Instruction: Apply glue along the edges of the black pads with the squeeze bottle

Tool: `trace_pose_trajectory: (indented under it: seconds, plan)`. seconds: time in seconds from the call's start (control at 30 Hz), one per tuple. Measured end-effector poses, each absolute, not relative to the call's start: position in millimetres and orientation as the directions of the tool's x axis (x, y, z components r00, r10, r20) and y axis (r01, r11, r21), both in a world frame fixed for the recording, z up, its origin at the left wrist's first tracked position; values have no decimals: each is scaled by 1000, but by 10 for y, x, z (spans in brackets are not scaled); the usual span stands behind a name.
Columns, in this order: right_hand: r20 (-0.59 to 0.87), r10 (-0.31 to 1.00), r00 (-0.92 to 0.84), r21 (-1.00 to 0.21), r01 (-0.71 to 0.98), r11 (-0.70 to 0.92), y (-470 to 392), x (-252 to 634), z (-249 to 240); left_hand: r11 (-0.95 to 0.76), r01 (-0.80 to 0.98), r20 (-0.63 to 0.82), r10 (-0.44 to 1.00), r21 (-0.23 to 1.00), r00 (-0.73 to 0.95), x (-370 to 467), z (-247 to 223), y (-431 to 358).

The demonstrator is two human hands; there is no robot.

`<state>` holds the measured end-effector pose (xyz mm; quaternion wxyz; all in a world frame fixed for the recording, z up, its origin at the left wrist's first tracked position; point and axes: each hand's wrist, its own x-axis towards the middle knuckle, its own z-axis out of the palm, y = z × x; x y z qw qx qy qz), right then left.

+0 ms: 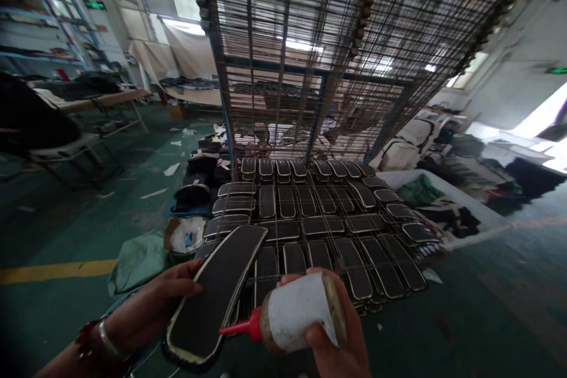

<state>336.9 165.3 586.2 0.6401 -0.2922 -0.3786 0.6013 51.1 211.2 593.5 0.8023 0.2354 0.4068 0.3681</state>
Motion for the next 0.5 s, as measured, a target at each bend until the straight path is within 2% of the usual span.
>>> trace_pose_trajectory:
  seconds: [0.3,0.43,0.5]
  plan:
    - [128,992,1,-844,-525,109,1603,3376,5756,570,-455,-535,816,684,218,569,6012,2088]
    - [-75,991,109,-798,-603,6,1528,3246,5634,559,-467,-566,812,685,141,618,6026,2063]
    - [-187,981,41,-718,-687,-108,1554,3184,5583,550,-479,-576,810,684,109,664,6033,2048]
